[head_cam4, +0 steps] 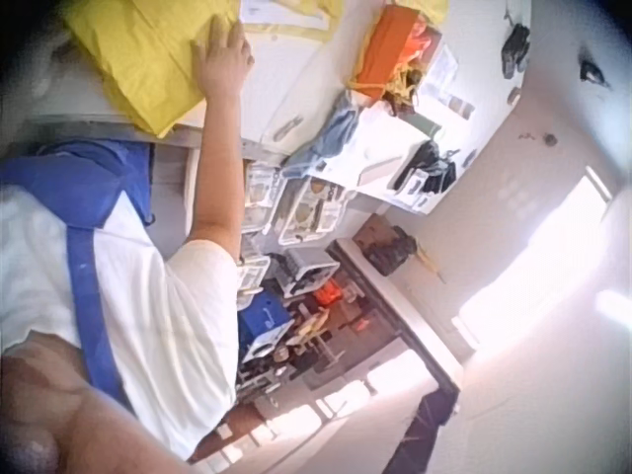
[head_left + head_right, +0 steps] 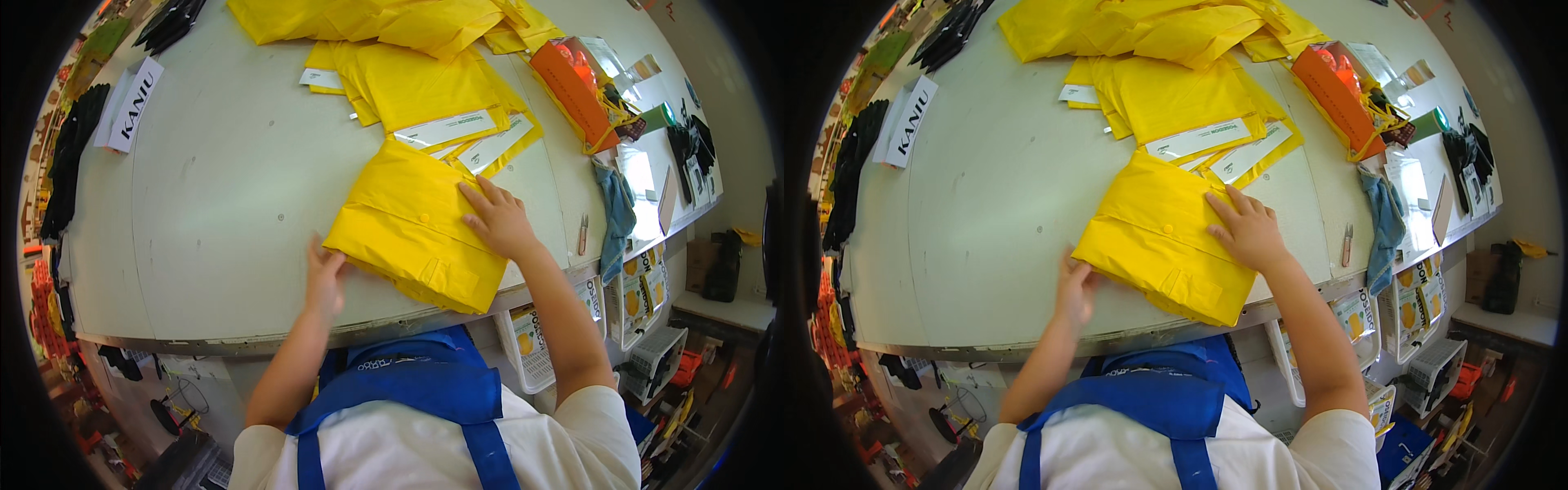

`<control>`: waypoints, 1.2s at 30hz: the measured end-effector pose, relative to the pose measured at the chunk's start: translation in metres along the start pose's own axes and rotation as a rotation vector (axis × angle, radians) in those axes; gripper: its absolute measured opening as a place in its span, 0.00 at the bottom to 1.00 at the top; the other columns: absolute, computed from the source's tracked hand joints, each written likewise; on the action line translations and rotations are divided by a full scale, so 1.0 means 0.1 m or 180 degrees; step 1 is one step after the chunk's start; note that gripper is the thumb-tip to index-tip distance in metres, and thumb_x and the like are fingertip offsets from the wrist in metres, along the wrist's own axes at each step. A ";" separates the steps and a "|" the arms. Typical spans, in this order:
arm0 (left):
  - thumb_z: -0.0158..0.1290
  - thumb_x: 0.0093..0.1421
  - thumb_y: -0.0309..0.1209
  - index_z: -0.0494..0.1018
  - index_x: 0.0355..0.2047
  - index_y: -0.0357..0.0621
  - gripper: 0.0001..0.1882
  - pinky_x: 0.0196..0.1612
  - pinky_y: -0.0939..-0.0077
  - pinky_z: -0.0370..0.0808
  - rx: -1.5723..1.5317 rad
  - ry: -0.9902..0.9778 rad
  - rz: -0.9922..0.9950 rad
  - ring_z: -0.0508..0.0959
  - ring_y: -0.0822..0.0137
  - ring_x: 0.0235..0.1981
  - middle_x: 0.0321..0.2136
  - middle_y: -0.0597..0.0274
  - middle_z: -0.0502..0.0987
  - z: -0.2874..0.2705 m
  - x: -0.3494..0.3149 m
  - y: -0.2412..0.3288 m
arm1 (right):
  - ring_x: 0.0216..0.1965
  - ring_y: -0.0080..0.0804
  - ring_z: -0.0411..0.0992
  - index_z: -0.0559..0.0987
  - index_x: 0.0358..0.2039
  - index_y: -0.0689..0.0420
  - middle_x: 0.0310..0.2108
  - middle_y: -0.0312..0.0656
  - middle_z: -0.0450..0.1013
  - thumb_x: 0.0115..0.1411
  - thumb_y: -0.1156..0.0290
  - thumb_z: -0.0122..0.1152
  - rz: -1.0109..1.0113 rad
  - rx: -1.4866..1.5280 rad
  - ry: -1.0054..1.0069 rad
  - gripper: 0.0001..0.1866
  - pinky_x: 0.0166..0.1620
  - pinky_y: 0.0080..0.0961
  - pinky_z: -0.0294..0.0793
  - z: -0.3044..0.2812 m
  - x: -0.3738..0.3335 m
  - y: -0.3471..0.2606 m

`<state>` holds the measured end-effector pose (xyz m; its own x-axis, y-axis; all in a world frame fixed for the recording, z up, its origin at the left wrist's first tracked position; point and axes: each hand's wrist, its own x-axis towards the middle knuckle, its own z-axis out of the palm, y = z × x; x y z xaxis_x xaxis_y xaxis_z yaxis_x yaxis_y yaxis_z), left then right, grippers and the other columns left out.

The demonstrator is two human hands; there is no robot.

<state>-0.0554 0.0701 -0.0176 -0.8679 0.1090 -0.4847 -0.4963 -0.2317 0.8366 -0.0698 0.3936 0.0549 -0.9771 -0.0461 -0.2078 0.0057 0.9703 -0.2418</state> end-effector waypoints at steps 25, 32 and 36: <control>0.51 0.60 0.25 0.64 0.52 0.48 0.19 0.43 0.60 0.77 -0.0858 0.0094 -0.1855 0.75 0.59 0.46 0.47 0.59 0.72 0.72 -0.67 -0.53 | 0.30 0.40 0.73 0.72 0.39 0.54 0.26 0.41 0.73 0.44 0.69 0.60 -0.0686 -0.0661 -0.0041 0.18 0.35 0.35 0.69 0.07 -0.39 -0.74; 0.48 0.63 0.35 0.64 0.53 0.47 0.18 0.45 0.69 0.72 -0.1472 -0.0561 -0.1968 0.73 0.66 0.46 0.47 0.63 0.71 0.79 -0.90 -0.12 | 0.48 0.48 0.65 0.65 0.52 0.72 0.42 0.52 0.67 0.35 0.39 0.68 -0.0894 -0.0928 -0.0120 0.54 0.64 0.45 0.45 0.16 -0.96 -1.15; 0.50 0.61 0.30 0.63 0.52 0.44 0.19 0.43 0.75 0.72 0.0073 -0.1191 -0.1521 0.73 0.72 0.42 0.45 0.62 0.71 0.63 -0.77 -0.02 | 0.48 0.47 0.67 0.64 0.52 0.68 0.41 0.53 0.69 0.38 0.46 0.68 -0.0519 -0.0618 -0.0442 0.48 0.63 0.51 0.47 0.22 -0.73 -0.92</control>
<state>0.0111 0.1233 0.0343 -0.4953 0.5292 -0.6889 -0.8296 -0.0528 0.5559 0.0052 0.3028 0.0713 -0.9232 -0.2243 -0.3120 -0.2030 0.9741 -0.0996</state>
